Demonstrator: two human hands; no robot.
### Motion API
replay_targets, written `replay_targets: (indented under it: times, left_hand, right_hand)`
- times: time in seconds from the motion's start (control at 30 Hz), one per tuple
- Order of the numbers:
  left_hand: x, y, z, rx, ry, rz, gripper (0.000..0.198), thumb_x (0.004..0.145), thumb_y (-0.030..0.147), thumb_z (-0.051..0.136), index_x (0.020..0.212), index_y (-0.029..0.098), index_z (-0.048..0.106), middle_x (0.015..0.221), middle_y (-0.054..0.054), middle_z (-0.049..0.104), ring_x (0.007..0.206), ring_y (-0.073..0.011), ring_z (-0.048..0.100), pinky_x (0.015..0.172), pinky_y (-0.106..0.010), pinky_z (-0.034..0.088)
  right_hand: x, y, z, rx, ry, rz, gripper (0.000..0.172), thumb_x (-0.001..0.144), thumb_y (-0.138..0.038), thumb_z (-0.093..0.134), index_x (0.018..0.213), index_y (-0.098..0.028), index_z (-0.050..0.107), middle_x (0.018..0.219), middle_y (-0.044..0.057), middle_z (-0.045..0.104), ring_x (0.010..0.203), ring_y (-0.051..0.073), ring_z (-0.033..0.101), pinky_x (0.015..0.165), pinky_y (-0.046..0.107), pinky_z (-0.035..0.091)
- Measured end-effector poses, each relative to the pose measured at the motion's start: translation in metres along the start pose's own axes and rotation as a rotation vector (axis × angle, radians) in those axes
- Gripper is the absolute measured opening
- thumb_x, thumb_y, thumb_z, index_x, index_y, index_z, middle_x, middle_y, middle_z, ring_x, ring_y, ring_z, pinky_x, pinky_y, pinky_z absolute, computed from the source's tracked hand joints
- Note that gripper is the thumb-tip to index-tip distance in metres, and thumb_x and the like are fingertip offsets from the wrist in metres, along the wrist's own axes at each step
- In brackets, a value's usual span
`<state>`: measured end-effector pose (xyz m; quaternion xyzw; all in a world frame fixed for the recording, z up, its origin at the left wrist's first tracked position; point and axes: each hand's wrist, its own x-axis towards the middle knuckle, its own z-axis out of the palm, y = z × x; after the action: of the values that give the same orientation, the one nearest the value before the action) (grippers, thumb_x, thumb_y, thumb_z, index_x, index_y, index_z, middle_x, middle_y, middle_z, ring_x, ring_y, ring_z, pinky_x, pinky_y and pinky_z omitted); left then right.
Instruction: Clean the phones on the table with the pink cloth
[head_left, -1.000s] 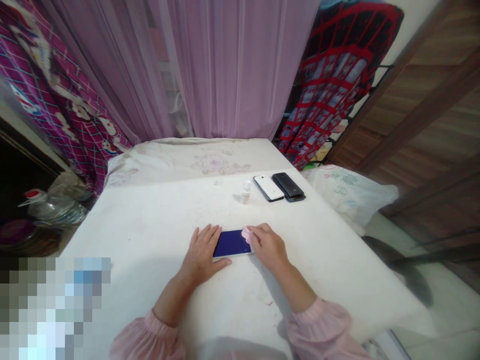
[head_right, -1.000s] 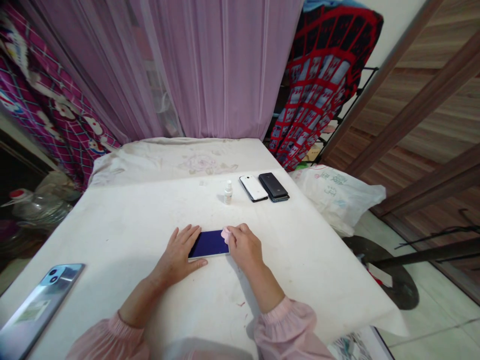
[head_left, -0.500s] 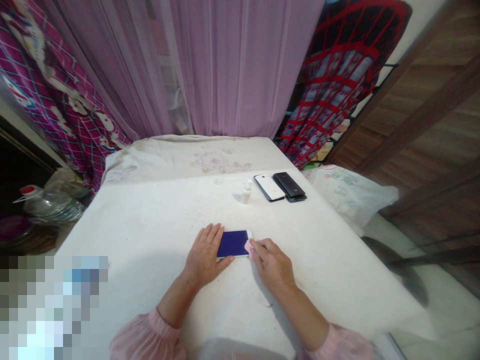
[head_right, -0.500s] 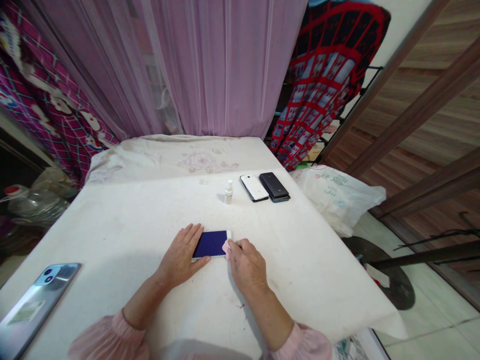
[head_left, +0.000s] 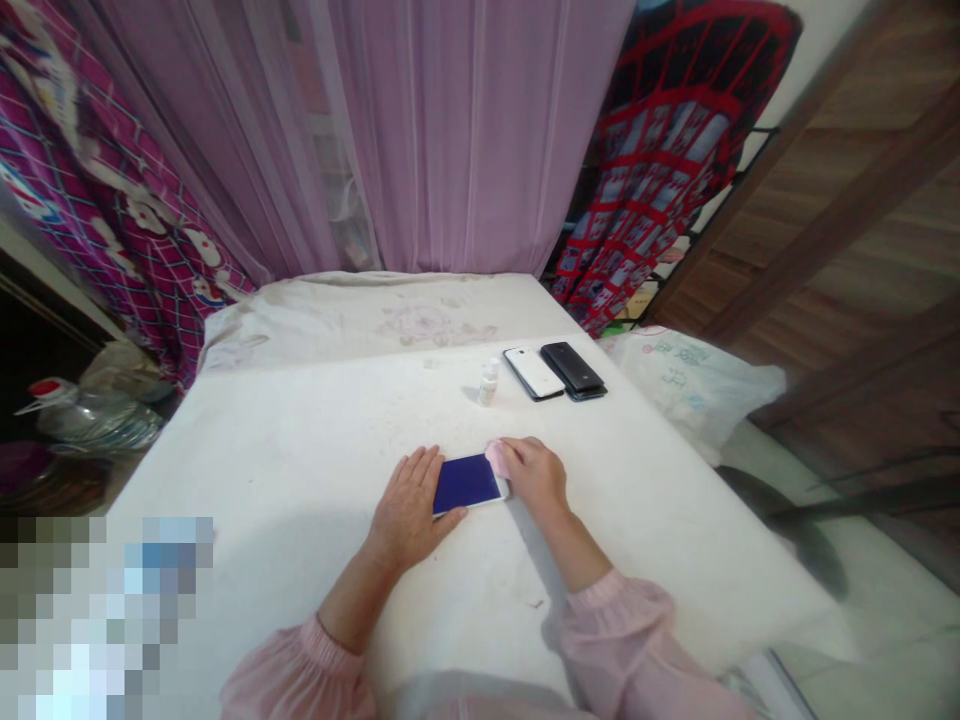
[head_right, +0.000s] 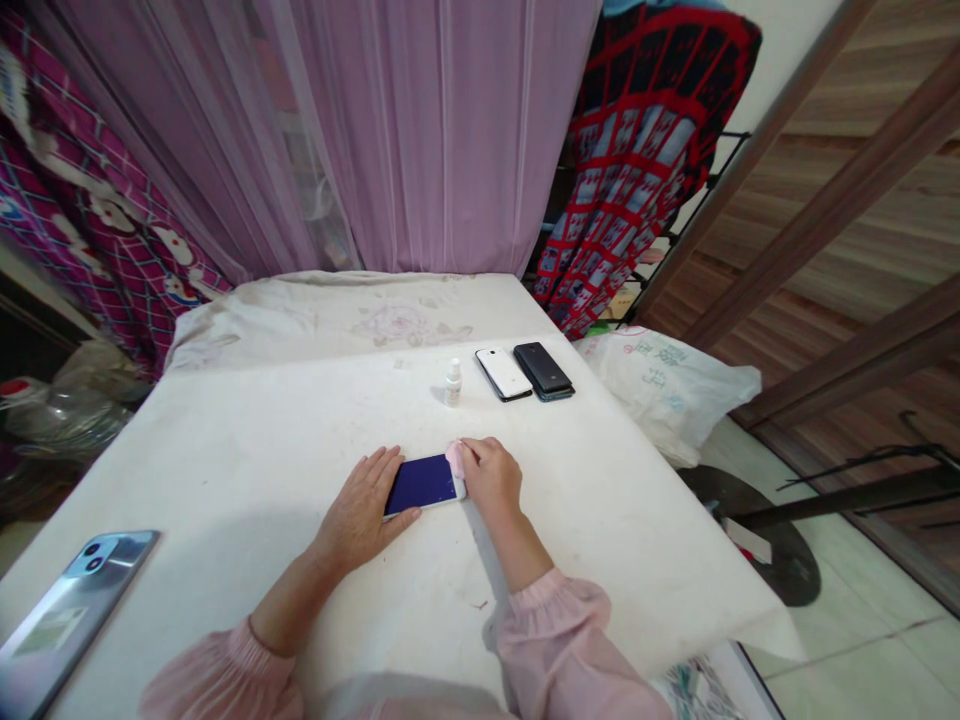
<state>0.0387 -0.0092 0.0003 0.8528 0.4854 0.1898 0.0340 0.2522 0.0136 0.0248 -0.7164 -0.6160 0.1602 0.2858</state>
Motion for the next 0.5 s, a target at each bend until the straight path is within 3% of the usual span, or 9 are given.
replay_targets:
  times: [0.1, 0.17, 0.5]
  left_hand:
    - [0.0, 0.0, 0.0, 0.004, 0.016, 0.005, 0.07, 0.088, 0.06, 0.046, 0.136, 0.01, 0.041, 0.142, -0.019, 0.046, 0.133, -0.0333, 0.04, 0.109, -0.052, 0.032]
    - [0.0, 0.001, 0.0, 0.003, 0.021, 0.006, 0.069, 0.088, 0.06, 0.046, 0.137, 0.011, 0.04, 0.142, -0.018, 0.046, 0.133, -0.033, 0.04, 0.109, -0.052, 0.032]
    - [-0.001, 0.002, -0.001, 0.011, 0.021, 0.008, 0.069, 0.088, 0.059, 0.046, 0.137, 0.011, 0.04, 0.141, -0.019, 0.047, 0.132, -0.0339, 0.041, 0.108, -0.052, 0.032]
  right_hand:
    - [-0.002, 0.014, -0.001, 0.251, 0.039, -0.037, 0.026, 0.086, -0.032, 0.05, 0.094, -0.024, 0.074, 0.092, 0.003, 0.071, 0.086, 0.017, 0.065, 0.079, 0.027, 0.049]
    - [-0.007, 0.018, -0.002, 0.298, 0.017, -0.092, 0.027, 0.087, -0.032, 0.049, 0.095, -0.023, 0.074, 0.09, 0.004, 0.071, 0.085, 0.017, 0.065, 0.079, 0.027, 0.049]
    - [-0.027, 0.001, -0.002, -0.059, -0.045, -0.231, 0.024, 0.089, -0.028, 0.052, 0.103, -0.029, 0.072, 0.091, -0.001, 0.067, 0.082, 0.012, 0.064, 0.071, 0.021, 0.046]
